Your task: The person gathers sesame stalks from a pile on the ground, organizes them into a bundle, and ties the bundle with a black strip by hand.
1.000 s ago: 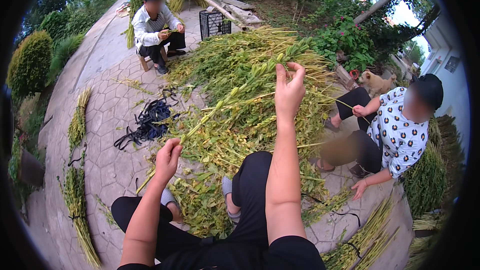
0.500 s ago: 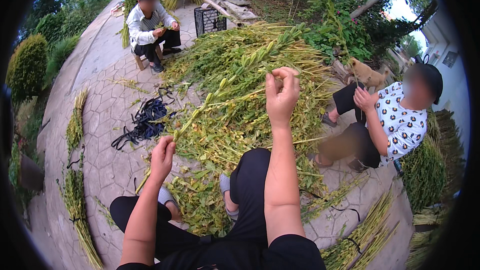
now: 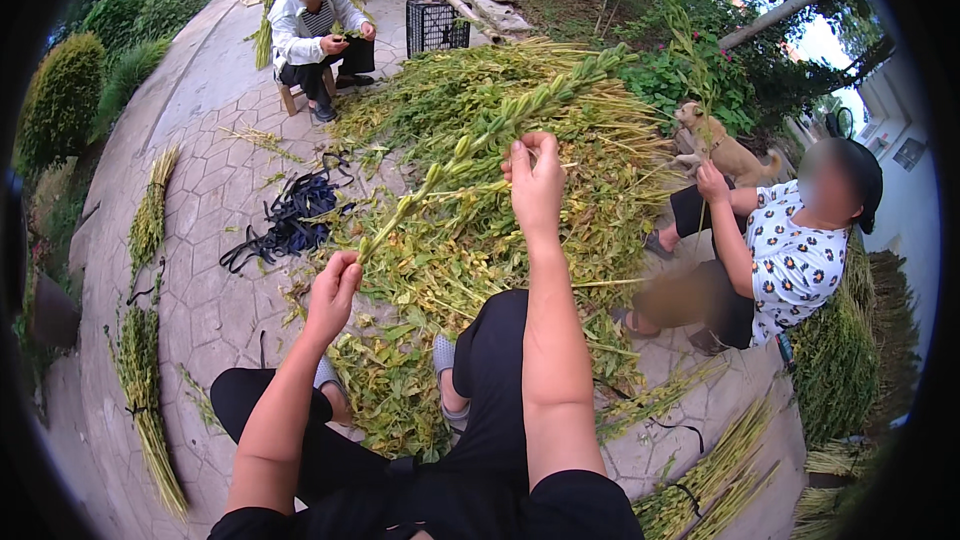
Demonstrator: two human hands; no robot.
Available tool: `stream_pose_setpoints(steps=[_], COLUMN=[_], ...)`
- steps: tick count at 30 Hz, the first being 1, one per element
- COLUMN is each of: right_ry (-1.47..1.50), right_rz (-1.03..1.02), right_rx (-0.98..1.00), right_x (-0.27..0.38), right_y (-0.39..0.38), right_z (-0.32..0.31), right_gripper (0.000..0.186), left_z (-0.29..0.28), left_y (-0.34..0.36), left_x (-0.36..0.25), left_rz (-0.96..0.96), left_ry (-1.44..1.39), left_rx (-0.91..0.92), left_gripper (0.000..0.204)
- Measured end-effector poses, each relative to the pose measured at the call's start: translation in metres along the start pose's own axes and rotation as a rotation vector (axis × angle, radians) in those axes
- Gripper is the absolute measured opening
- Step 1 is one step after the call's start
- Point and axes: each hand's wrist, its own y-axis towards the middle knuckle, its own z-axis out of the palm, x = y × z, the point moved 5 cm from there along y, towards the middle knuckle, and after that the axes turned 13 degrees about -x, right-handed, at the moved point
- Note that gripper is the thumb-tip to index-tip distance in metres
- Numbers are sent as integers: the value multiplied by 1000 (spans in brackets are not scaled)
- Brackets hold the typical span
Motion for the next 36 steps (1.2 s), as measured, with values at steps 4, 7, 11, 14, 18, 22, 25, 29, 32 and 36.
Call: stream_pose_setpoints(steps=[4, 7, 11, 14, 18, 22, 25, 29, 32, 36], right_ry=[-510, -318, 249, 262, 352, 393, 460, 509, 444, 323], right_rz=[-198, -72, 294, 276, 124, 51, -121, -109, 84, 155], right_rx=[583, 753, 919, 702, 348, 282, 365, 533, 703, 798], right_x=[-3, -8, 30, 17, 7, 51, 141, 150, 82, 47], right_y=[-51, -75, -121, -104, -6, 72, 30, -27, -52, -128], right_z=[53, 71, 119, 123, 113, 118, 143, 149, 133, 127], right_gripper=[38, 60, 47, 18, 20, 30, 38, 42, 38, 33], left_z=[6, 19, 9, 18, 15, -24, -75, -182, -259, -368], left_y=[4, 8, 12, 9, -3, 5, 25, 28, 1, -120], left_x=[8, 2, -2, -9, -22, -62, -92, -117, -93, 11], left_rz=[-144, -342, -390, -216, -95, -1, 228, 282, 246, -48], left_ry=[-338, -574, -738, -614, -26, -44, -41, -108, -322, -321], left_rx=[23, 118, 144, 107, 97, -80, -364, -705, -840, -1035], left_gripper=[17, 22, 26, 35, 45, 25, 24, 23, 24, 25])
